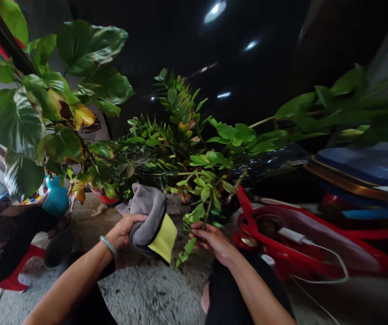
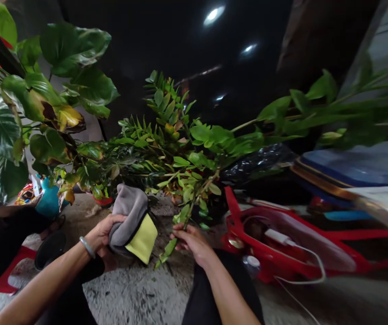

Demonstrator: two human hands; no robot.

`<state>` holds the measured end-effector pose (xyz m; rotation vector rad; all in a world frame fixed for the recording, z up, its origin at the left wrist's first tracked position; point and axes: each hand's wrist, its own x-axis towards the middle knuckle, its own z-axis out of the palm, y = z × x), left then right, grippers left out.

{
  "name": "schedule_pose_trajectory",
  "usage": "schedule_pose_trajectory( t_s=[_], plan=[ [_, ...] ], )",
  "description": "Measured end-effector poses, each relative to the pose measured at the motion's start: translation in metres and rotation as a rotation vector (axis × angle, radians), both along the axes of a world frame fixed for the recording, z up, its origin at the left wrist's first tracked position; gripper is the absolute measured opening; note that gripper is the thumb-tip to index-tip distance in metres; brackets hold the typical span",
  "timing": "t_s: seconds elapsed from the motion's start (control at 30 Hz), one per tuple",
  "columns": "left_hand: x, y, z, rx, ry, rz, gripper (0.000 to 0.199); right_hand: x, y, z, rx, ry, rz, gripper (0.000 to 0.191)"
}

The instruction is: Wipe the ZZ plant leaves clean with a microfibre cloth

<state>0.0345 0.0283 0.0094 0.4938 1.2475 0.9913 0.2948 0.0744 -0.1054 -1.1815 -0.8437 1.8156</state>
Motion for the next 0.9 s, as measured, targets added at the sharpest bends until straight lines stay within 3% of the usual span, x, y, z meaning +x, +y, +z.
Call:
schedule_pose_trajectory(
  t_s=[0.07, 0.17, 0.23, 0.27, 0.33, 0.4, 0.47, 0.53, 0.6, 0.67, 0.73, 0.8, 0.9],
  plan=[
    [-0.005, 0.004, 0.028, 0.119, -0.001, 0.051, 0.022, 0.002, 0.000, -0.001, 0.013, -0.015, 0.015, 0.018],
    [-0.010, 0.035, 0.076, 0.379, -0.033, 0.206, 0.020, -0.001, 0.000, 0.000, 0.016, -0.028, 0.018, 0.018],
    [-0.009, 0.056, 0.086, 0.458, -0.036, 0.279, 0.025, -0.005, -0.001, 0.002, 0.013, -0.022, 0.011, 0.019],
    [-0.007, 0.061, 0.082, 0.441, -0.028, 0.293, 0.029, -0.006, -0.001, 0.002, 0.013, -0.019, 0.006, 0.019],
    [-0.001, 0.057, 0.058, 0.337, -0.002, 0.273, 0.036, -0.008, -0.002, 0.003, 0.019, -0.009, 0.001, 0.018],
    [0.006, 0.036, 0.026, 0.205, 0.026, 0.203, 0.037, -0.006, -0.002, 0.002, 0.021, -0.002, 0.003, 0.018],
    [0.011, 0.009, 0.005, 0.113, 0.064, 0.115, 0.036, -0.003, -0.001, 0.001, 0.013, -0.006, 0.010, 0.017],
    [0.015, -0.009, 0.006, 0.152, 0.109, 0.053, 0.037, 0.000, 0.000, -0.001, 0.011, -0.013, 0.014, 0.017],
    [0.019, -0.010, 0.027, 0.320, 0.130, 0.047, 0.042, 0.002, 0.001, -0.003, 0.016, -0.024, 0.020, 0.016],
    [0.024, 0.008, 0.054, 0.499, 0.127, 0.099, 0.048, 0.000, 0.001, -0.002, 0.016, -0.031, 0.024, 0.017],
    [0.028, 0.033, 0.071, 0.601, 0.118, 0.172, 0.053, -0.003, 0.000, -0.001, 0.008, -0.035, 0.019, 0.017],
    [0.034, 0.055, 0.068, 0.585, 0.140, 0.210, 0.051, -0.006, -0.001, 0.000, 0.004, -0.032, 0.006, 0.017],
    [0.040, 0.061, 0.031, 0.488, 0.326, 0.135, 0.035, -0.006, -0.003, 0.000, 0.014, -0.030, -0.015, 0.016]
  ],
)
